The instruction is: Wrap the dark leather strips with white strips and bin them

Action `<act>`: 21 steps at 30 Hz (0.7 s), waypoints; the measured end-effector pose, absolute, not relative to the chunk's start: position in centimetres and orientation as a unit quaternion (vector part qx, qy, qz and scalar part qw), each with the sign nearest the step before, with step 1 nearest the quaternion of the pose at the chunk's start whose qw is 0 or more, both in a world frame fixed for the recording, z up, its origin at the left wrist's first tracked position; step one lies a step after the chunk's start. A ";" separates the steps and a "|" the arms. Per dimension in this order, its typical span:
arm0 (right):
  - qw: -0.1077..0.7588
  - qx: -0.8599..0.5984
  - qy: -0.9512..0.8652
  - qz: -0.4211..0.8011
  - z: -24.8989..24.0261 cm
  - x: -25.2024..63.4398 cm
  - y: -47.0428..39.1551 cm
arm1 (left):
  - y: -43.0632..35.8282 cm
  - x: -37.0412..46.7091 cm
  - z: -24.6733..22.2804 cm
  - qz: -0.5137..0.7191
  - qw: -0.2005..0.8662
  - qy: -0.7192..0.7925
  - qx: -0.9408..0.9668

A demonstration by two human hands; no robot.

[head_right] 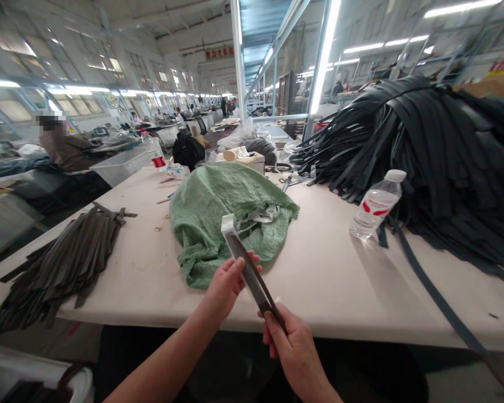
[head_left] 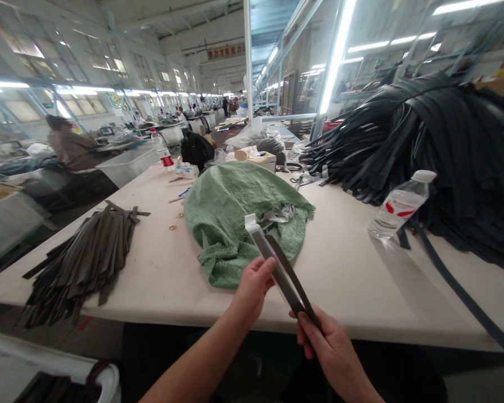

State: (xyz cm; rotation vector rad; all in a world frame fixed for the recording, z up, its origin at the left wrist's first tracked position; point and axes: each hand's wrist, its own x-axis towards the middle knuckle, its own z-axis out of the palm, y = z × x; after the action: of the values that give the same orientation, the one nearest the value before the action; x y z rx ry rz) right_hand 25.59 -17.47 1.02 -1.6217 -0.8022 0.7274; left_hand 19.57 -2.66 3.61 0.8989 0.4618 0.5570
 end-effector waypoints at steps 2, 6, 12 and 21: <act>0.563 -0.687 -0.350 0.298 1.1 25.5 -16.9 | -2.6 19.7 3.7 0.287 0.825 0.230 0.429; 0.580 -0.682 -0.368 0.253 1.4 25.6 -15.6 | -3.8 19.1 3.1 0.189 0.842 0.192 0.468; 0.550 -0.677 -0.391 0.292 0.0 25.2 -15.7 | -0.8 18.8 4.8 0.348 0.823 0.213 0.395; 0.544 -0.680 -0.410 0.271 -0.4 25.0 -14.7 | -1.3 17.9 3.5 0.311 0.835 0.217 0.399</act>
State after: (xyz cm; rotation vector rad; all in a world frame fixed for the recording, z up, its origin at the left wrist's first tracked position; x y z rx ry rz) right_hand 24.99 -14.67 -0.40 -1.6148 -0.9730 0.6431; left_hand 17.86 -1.29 3.52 0.8447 0.4599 0.6581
